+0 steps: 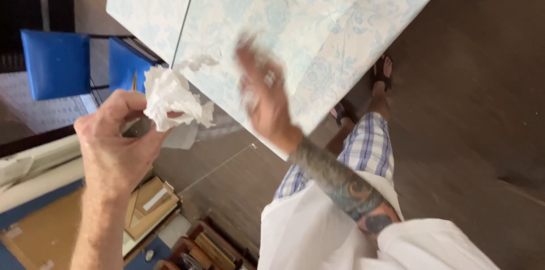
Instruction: Cleaning a rectangular glass sheet by spraying it with cleaner and thoroughly wiping the edges and surface with paper towels.
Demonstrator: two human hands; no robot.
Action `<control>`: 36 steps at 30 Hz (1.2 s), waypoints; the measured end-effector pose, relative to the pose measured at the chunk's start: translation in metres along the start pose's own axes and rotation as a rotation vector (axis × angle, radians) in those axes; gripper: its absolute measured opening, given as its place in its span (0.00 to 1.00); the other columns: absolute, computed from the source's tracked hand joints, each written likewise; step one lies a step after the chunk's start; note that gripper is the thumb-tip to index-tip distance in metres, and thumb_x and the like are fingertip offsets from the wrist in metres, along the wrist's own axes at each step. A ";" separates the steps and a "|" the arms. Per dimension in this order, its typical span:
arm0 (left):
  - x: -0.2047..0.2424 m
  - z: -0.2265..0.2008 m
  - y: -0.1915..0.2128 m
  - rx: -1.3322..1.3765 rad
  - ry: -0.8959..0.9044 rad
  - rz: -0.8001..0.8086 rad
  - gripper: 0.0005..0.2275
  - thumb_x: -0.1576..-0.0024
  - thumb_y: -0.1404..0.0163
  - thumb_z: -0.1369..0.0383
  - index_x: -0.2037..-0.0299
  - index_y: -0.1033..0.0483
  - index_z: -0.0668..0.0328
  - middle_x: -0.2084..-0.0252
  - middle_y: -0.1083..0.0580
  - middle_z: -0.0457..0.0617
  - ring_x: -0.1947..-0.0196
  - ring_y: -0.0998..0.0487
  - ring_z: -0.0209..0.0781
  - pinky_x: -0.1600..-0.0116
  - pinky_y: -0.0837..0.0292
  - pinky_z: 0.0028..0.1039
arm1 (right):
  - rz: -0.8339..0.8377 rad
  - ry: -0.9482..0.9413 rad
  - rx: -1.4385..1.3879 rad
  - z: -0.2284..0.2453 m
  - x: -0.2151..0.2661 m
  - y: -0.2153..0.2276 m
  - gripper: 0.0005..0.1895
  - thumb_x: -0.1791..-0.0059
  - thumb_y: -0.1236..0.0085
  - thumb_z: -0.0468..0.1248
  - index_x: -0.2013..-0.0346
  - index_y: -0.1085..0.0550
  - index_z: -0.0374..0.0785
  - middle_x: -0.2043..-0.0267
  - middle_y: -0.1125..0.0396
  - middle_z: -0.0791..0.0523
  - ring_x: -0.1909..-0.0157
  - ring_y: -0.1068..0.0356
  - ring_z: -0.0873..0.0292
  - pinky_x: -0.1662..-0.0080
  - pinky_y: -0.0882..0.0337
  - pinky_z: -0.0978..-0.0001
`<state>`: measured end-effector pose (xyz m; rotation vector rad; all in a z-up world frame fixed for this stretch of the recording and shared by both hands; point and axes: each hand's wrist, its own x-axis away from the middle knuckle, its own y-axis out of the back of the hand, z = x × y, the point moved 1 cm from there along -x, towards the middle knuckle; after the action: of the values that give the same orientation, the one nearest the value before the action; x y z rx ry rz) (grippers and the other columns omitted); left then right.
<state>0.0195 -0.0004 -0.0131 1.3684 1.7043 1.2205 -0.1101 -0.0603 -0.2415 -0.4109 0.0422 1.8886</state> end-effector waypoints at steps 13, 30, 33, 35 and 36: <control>-0.001 0.003 0.002 -0.036 -0.009 0.009 0.13 0.41 0.34 0.75 0.58 0.26 0.77 0.63 0.21 0.59 0.72 0.23 0.39 0.71 0.24 0.25 | 0.123 0.096 0.098 -0.005 -0.012 0.009 0.25 0.34 0.66 0.31 0.21 0.50 0.47 0.21 0.46 0.52 0.61 0.29 0.66 0.60 0.26 0.79; -0.013 0.000 0.001 0.006 -0.041 0.025 0.13 0.42 0.35 0.71 0.57 0.25 0.74 0.63 0.22 0.56 0.70 0.21 0.39 0.70 0.21 0.25 | 0.011 0.141 0.278 0.009 -0.053 0.004 0.32 0.36 0.62 0.28 0.18 0.55 0.50 0.16 0.56 0.61 0.27 0.29 0.66 0.23 0.43 0.53; -0.008 0.007 0.004 -0.026 0.078 0.003 0.09 0.43 0.35 0.72 0.60 0.24 0.65 0.69 0.24 0.48 0.76 0.29 0.32 0.72 0.33 0.23 | 0.312 0.359 0.196 0.025 0.010 0.001 0.32 0.44 0.39 0.26 0.28 0.41 0.39 0.31 0.34 0.49 0.39 0.28 0.56 0.35 0.33 0.57; -0.002 0.007 0.004 -0.037 0.075 0.047 0.11 0.46 0.34 0.76 0.60 0.24 0.69 0.68 0.22 0.52 0.75 0.26 0.35 0.74 0.29 0.23 | 0.314 0.279 0.033 -0.003 0.018 0.032 0.25 0.40 0.53 0.37 0.29 0.41 0.36 0.30 0.37 0.48 0.33 0.32 0.52 0.30 0.33 0.54; -0.003 0.010 0.006 -0.076 0.074 0.065 0.12 0.49 0.34 0.80 0.59 0.24 0.72 0.67 0.21 0.55 0.75 0.22 0.38 0.76 0.25 0.24 | 0.311 0.227 -0.155 -0.021 0.015 0.045 0.27 0.36 0.66 0.49 0.30 0.41 0.33 0.29 0.39 0.48 0.27 0.35 0.47 0.25 0.33 0.51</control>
<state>0.0314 0.0001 -0.0117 1.3579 1.6571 1.3738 -0.1503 -0.0673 -0.2735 -0.7595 0.1175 2.1498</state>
